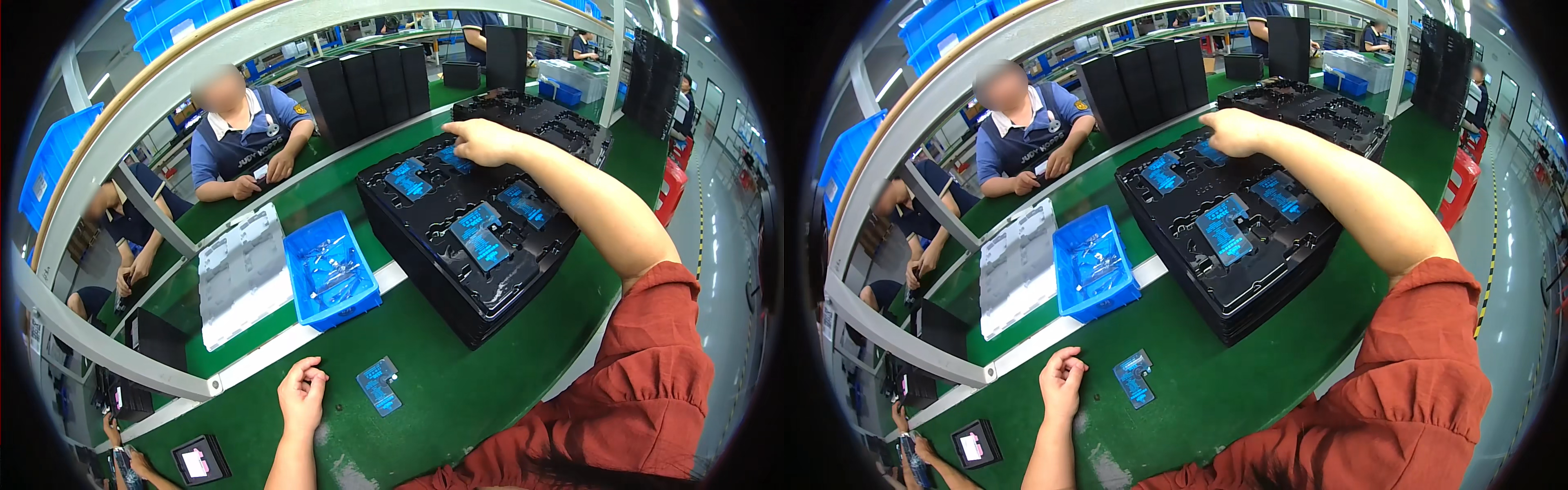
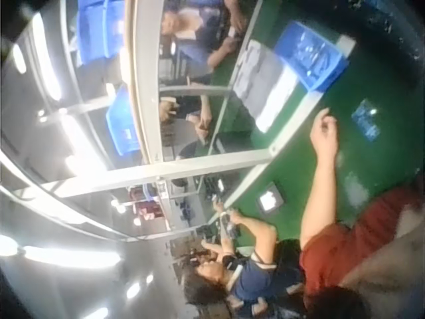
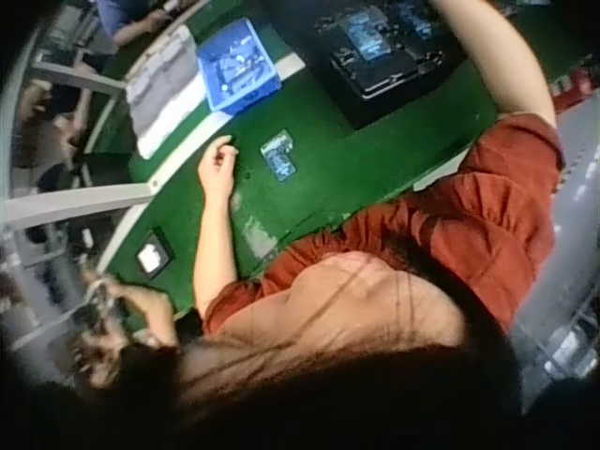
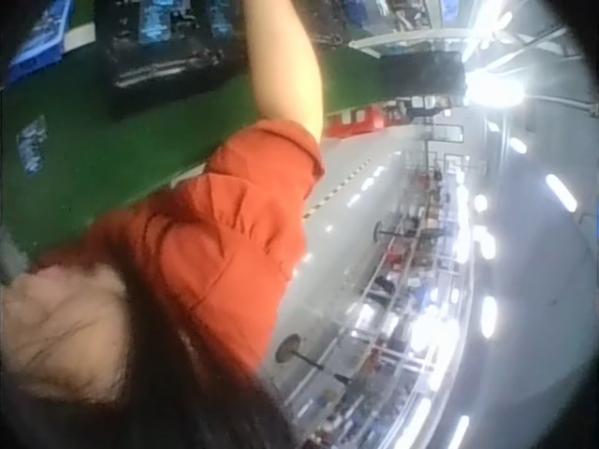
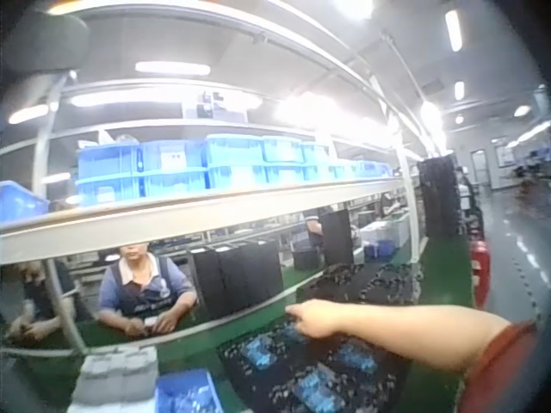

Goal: The person unpacks small blue electronic components from silver anti-static bags and places them into slots on black plastic trays. The person then stacks the filled trays and repeats the process with new components and trays.

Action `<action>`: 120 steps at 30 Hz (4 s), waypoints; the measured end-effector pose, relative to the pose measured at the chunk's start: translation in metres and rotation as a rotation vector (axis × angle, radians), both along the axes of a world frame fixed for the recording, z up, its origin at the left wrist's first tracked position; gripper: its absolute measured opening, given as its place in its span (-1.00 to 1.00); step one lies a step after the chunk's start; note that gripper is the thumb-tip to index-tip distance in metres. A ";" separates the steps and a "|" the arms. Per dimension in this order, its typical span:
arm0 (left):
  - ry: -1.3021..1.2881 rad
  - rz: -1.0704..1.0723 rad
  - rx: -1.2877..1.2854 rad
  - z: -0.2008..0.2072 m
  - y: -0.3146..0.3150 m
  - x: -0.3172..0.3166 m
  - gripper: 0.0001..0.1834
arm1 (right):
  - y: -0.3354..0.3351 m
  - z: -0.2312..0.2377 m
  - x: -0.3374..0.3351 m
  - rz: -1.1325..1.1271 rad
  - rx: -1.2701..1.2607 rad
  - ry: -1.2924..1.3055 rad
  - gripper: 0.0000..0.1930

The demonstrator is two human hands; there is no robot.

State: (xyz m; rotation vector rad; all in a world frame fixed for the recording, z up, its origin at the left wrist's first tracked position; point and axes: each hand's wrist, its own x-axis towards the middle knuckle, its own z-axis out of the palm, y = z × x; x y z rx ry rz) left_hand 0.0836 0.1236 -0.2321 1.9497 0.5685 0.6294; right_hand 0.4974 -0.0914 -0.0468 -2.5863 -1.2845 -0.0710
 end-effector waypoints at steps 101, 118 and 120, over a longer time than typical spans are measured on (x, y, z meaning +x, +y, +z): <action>-0.013 -0.121 0.044 -0.001 0.008 -0.001 -0.77 | -0.049 -0.050 -0.208 0.233 0.685 -0.540 -0.73; 0.043 -0.142 -0.040 0.003 0.010 -0.003 -0.76 | -0.068 -0.017 -0.202 0.214 1.100 -0.679 -0.73; 0.002 -0.137 -0.017 -0.003 0.013 -0.004 -0.77 | -0.078 0.000 -0.195 0.267 1.070 -0.814 -0.72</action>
